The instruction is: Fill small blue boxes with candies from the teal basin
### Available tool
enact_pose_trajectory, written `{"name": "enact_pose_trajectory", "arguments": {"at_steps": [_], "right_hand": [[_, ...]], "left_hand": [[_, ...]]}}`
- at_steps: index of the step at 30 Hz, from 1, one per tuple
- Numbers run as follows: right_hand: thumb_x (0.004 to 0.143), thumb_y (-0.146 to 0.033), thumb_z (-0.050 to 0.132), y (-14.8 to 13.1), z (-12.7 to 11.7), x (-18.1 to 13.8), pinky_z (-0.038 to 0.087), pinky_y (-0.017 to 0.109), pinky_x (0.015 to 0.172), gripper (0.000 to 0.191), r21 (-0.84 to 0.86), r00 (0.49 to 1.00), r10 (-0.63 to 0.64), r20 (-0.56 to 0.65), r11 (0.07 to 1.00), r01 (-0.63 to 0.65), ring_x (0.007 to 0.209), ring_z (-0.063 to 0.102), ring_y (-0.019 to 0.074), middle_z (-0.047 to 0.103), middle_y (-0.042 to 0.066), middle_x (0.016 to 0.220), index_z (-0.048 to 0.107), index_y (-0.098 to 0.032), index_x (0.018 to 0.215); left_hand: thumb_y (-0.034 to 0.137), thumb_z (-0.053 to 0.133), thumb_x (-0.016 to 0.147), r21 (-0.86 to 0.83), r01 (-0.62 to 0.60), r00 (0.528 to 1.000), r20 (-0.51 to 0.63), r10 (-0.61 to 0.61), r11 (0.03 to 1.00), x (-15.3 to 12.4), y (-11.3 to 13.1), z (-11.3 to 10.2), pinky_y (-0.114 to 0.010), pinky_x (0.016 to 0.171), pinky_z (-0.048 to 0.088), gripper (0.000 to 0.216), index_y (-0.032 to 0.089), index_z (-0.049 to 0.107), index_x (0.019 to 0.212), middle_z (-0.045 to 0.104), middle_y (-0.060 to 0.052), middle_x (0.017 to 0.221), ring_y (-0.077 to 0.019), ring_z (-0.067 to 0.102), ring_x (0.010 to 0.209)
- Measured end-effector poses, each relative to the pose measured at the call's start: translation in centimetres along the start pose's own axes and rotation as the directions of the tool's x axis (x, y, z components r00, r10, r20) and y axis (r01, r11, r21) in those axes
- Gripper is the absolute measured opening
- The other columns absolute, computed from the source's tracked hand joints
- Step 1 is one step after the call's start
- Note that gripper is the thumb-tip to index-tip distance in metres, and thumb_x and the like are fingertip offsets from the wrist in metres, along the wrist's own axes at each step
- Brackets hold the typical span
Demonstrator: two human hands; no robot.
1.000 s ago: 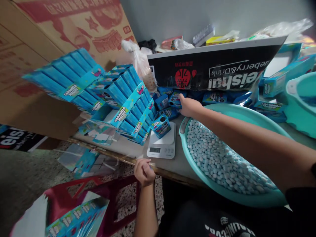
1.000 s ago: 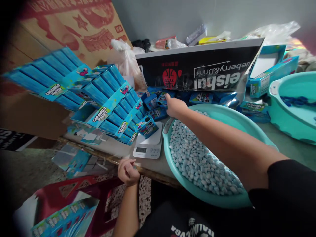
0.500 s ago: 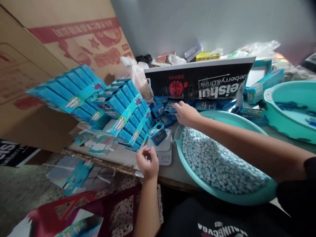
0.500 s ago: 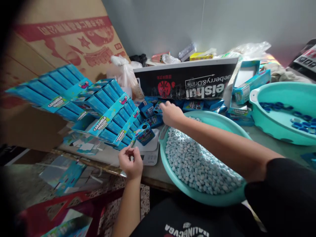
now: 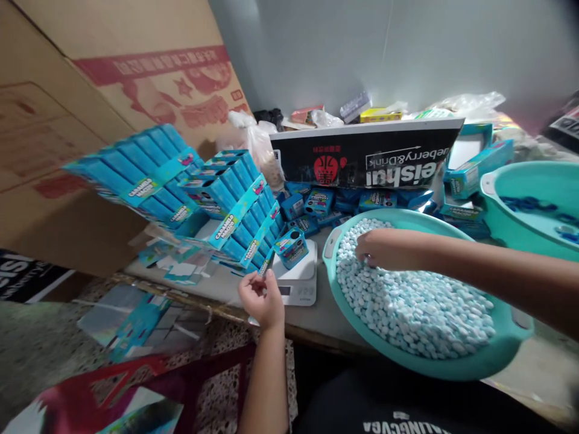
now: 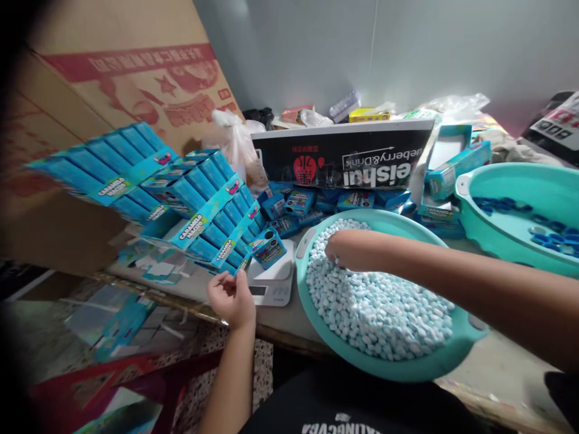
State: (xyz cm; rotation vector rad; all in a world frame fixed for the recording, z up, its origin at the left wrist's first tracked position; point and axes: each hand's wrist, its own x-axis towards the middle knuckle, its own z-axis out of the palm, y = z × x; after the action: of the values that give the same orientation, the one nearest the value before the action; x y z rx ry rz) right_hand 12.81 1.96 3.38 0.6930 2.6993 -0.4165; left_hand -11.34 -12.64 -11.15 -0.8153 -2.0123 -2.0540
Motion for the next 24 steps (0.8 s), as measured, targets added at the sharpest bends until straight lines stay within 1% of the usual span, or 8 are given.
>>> {"name": "enact_pose_trajectory", "arguments": {"at_steps": [3, 5, 9, 13, 16, 18, 21, 24], "right_hand": [[0.08, -0.007, 0.061, -0.3, -0.4, 0.3, 0.04, 0.029, 0.066, 0.019, -0.036, 1.0, 0.01, 0.012, 0.999, -0.01, 0.078, 0.063, 0.0196, 0.072, 0.008, 0.086, 0.076, -0.018, 0.081], [0.079, -0.006, 0.059, -0.7, -1.0, 0.5, 0.034, 0.029, 0.06, 0.019, -0.055, 1.0, 0.002, -0.01, 0.998, -0.002, 0.066, 0.057, 0.0165, 0.07, 0.007, 0.077, 0.073, -0.017, 0.073], [0.081, -0.011, 0.058, -1.5, -4.0, 1.7, 0.028, 0.029, 0.055, 0.017, -0.06, 0.99, -0.044, -0.134, 0.998, 0.036, 0.057, 0.047, 0.0126, 0.066, 0.004, 0.068, 0.071, -0.016, 0.07], [0.087, -0.022, 0.059, -3.2, -7.1, 5.2, 0.037, 0.025, 0.064, 0.017, -0.013, 0.948, -0.132, -0.288, 0.991, 0.134, 0.068, 0.056, 0.0116, 0.071, 0.001, 0.081, 0.075, -0.017, 0.087], [0.087, -0.023, 0.063, -4.9, -7.7, 8.4, 0.043, 0.022, 0.073, 0.017, 0.03, 0.925, -0.184, -0.332, 0.978, 0.205, 0.081, 0.063, 0.0124, 0.074, 0.001, 0.092, 0.076, -0.018, 0.097], [0.086, -0.023, 0.066, -5.6, -7.4, 9.8, 0.044, 0.022, 0.074, 0.02, 0.017, 0.933, -0.166, -0.318, 0.983, 0.181, 0.086, 0.066, 0.0146, 0.075, 0.003, 0.097, 0.076, -0.017, 0.102], [0.087, -0.022, 0.065, -5.5, -6.8, 9.7, 0.046, 0.024, 0.078, 0.028, -0.015, 0.945, -0.102, -0.31, 0.995, 0.102, 0.092, 0.066, 0.018, 0.074, 0.007, 0.107, 0.074, -0.016, 0.113], [0.088, -0.023, 0.063, -3.3, -5.9, 6.9, 0.047, 0.03, 0.088, 0.028, -0.046, 0.955, -0.043, -0.292, 0.998, 0.031, 0.103, 0.065, 0.0231, 0.071, 0.011, 0.116, 0.074, -0.015, 0.113]], "left_hand": [[0.04, 0.071, 0.078, -0.019, 0.025, 1.0, 0.002, -0.025, 1.0, 0.0, 0.0, -0.2, -0.024, 0.061, 0.048, 0.036, 0.017, 0.053, 0.099, 0.053, 0.004, 0.073, -0.0094, 0.052, 0.06], [0.04, 0.071, 0.078, -0.033, 0.042, 0.999, -0.002, -0.043, 0.999, 0.0, 0.0, -0.2, -0.024, 0.061, 0.048, 0.036, 0.017, 0.053, 0.099, 0.053, 0.004, 0.073, -0.0095, 0.053, 0.06], [0.038, 0.07, 0.079, -0.069, 0.075, 0.997, -0.008, -0.075, 0.995, 0.0, -0.2, -0.1, -0.024, 0.063, 0.048, 0.034, 0.017, 0.054, 0.1, 0.052, 0.004, 0.072, -0.0094, 0.053, 0.061], [0.038, 0.07, 0.08, -0.106, 0.078, 0.997, 0.002, -0.078, 0.991, 0.1, -0.4, 0.0, -0.022, 0.06, 0.047, 0.03, 0.017, 0.054, 0.095, 0.051, 0.005, 0.069, -0.0089, 0.052, 0.059], [0.036, 0.07, 0.079, -0.117, 0.06, 0.998, 0.004, -0.06, 0.991, 0.0, -0.4, 0.0, -0.021, 0.058, 0.045, 0.028, 0.017, 0.055, 0.092, 0.051, 0.005, 0.069, -0.0085, 0.051, 0.059], [0.035, 0.07, 0.079, -0.115, 0.049, 0.999, 0.01, -0.048, 0.992, 0.0, -0.3, 0.0, -0.021, 0.057, 0.045, 0.026, 0.017, 0.056, 0.091, 0.051, 0.005, 0.068, -0.0083, 0.051, 0.057], [0.034, 0.07, 0.079, -0.106, 0.04, 0.999, 0.019, -0.038, 0.994, -0.1, -0.3, 0.0, -0.021, 0.057, 0.045, 0.024, 0.017, 0.056, 0.09, 0.05, 0.006, 0.066, -0.0082, 0.05, 0.056], [0.036, 0.068, 0.08, -0.087, 0.053, 0.998, 0.025, -0.051, 0.995, -0.1, -0.3, 0.0, -0.022, 0.059, 0.047, 0.025, 0.017, 0.057, 0.092, 0.051, 0.005, 0.067, -0.0086, 0.051, 0.056]]}}
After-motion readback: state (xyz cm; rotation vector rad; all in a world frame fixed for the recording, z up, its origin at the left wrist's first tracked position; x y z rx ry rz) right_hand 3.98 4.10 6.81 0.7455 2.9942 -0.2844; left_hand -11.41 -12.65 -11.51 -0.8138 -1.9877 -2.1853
